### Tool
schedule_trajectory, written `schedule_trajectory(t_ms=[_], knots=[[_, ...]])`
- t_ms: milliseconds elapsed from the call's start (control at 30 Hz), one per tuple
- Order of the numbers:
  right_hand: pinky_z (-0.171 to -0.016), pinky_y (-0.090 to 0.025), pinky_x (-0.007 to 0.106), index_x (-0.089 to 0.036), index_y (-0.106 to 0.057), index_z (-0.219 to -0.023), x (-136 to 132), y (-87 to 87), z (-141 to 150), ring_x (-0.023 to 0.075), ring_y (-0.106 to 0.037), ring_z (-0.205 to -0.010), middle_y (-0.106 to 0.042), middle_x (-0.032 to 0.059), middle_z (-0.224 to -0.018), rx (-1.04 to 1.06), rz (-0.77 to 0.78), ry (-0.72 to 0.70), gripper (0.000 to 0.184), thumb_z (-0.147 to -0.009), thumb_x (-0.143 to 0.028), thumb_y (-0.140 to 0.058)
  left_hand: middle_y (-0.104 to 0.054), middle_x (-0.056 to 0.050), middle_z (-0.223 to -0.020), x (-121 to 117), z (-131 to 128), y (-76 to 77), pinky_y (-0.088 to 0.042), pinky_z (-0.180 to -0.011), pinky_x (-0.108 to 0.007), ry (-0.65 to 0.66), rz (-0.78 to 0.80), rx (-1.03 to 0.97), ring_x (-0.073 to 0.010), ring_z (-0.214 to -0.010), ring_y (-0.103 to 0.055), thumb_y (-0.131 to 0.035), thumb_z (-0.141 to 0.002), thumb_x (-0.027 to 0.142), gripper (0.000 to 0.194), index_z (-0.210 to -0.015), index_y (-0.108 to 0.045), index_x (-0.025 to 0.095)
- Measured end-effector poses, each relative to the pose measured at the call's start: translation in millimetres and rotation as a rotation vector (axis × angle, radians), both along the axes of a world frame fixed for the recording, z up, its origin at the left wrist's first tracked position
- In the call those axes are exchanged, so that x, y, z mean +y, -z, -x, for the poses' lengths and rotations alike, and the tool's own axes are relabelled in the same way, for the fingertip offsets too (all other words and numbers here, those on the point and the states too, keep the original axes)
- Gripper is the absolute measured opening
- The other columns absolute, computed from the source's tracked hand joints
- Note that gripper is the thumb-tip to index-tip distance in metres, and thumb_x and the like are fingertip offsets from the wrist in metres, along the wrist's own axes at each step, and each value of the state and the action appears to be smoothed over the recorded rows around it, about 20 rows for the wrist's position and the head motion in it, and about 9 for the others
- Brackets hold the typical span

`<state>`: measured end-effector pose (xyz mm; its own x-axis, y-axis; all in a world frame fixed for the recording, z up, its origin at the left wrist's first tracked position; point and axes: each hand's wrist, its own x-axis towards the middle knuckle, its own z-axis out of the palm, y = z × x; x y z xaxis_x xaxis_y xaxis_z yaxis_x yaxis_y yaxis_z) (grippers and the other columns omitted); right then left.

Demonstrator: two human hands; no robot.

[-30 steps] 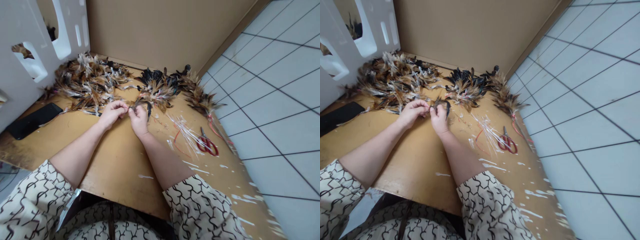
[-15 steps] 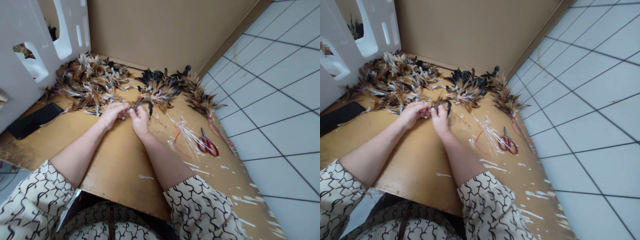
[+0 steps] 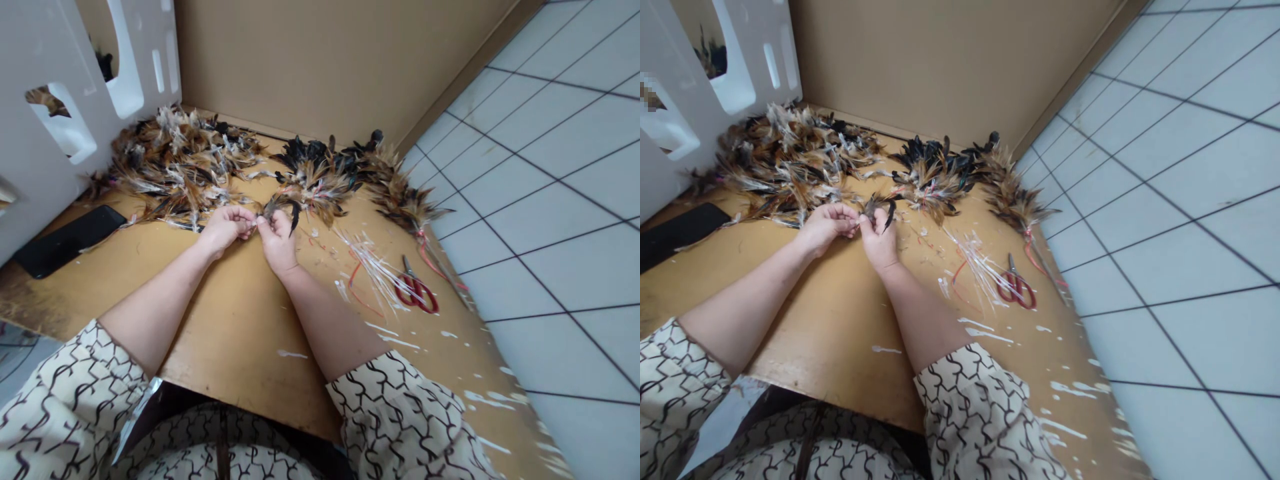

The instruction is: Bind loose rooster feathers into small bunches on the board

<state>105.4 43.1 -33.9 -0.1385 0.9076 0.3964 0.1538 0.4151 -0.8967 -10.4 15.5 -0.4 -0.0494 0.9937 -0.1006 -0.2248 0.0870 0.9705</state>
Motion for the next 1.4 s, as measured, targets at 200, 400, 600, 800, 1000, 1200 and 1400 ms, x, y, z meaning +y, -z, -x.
schedule_trajectory(t_ms=[200, 400, 600, 800, 1000, 1200, 1400], knots=[[-0.059, -0.038, 0.027, -0.022, -0.045, -0.066, -0.4, -0.7, 1.0, 0.0121, -0.042, -0.059, -0.046, -0.0037, -0.06, 0.009, 0.008, -0.024, 0.011, -0.075, -0.024, -0.051, -0.05, 0.006, -0.04, 0.8, -1.3, 0.6, -0.038, -0.043, -0.018, -0.046, 0.01, 0.037, -0.0051, -0.037, -0.043, -0.057, -0.053, 0.0, 0.015, -0.055, -0.055, 0.014], [-0.054, -0.034, 0.025, -0.022, -0.038, -0.059, 0.3, -0.7, 1.1, 0.0105, -0.038, -0.055, -0.04, -0.0051, -0.055, -0.013, -0.016, 0.007, 0.019, -0.074, -0.026, -0.049, -0.052, 0.005, -0.042, 0.3, -2.9, 1.7, -0.036, -0.043, -0.018, -0.031, 0.044, 0.119, -0.0051, -0.037, -0.042, -0.053, -0.051, 0.002, 0.013, -0.052, -0.056, 0.015], [-0.053, -0.034, 0.024, -0.022, -0.035, -0.059, 0.0, 0.5, -0.2, 0.01, -0.038, -0.055, -0.04, -0.0057, -0.055, 0.006, 0.003, -0.025, 0.025, -0.076, -0.033, -0.05, -0.05, 0.006, -0.04, -0.8, -3.6, 4.8, -0.033, -0.044, -0.018, 0.029, -0.03, 0.226, -0.0051, -0.04, -0.04, -0.048, -0.05, 0.004, 0.014, -0.045, -0.055, 0.015], [-0.053, -0.031, 0.024, -0.022, -0.035, -0.059, -1.7, -1.3, -0.5, 0.0095, -0.036, -0.054, -0.037, -0.0061, -0.054, -0.018, 0.012, 0.007, 0.024, -0.076, -0.033, -0.049, -0.054, 0.006, -0.045, 0.0, -4.0, 4.7, -0.036, -0.051, -0.018, -0.037, -0.052, 0.306, -0.0058, -0.047, -0.044, -0.05, -0.052, 0.004, 0.014, -0.048, -0.059, 0.014], [-0.055, -0.031, 0.024, -0.022, -0.035, -0.059, 1.0, 0.7, -0.7, 0.0102, -0.036, -0.056, -0.037, -0.0057, -0.054, -0.024, -0.026, 0.006, 0.023, -0.075, -0.032, -0.049, -0.054, 0.006, -0.045, 1.2, -1.2, 2.5, -0.036, -0.05, -0.018, -0.028, -0.083, 0.187, -0.0056, -0.045, -0.044, -0.055, -0.053, 0.009, 0.007, -0.052, -0.058, 0.015], [-0.055, -0.032, 0.025, -0.022, -0.036, -0.06, 2.1, 2.5, -1.4, 0.0103, -0.038, -0.056, -0.04, -0.0054, -0.056, -0.021, -0.035, 0.002, 0.021, -0.076, -0.031, -0.049, -0.056, 0.005, -0.048, -0.6, -0.5, 1.9, -0.039, -0.048, -0.018, 0.018, -0.084, 0.062, -0.0061, -0.045, -0.048, -0.06, -0.049, 0.009, 0.011, -0.058, -0.056, 0.014], [-0.059, -0.036, 0.026, -0.022, -0.039, -0.064, 3.3, 6.1, -1.4, 0.0112, -0.042, -0.059, -0.043, -0.0045, -0.06, 0.014, -0.009, -0.011, 0.017, -0.077, -0.03, -0.047, -0.059, 0.003, -0.048, -1.1, -1.3, 1.7, -0.042, -0.049, -0.02, 0.07, -0.044, 0.047, -0.0068, -0.043, -0.05, -0.056, -0.05, 0.002, 0.014, -0.058, -0.056, 0.013]])
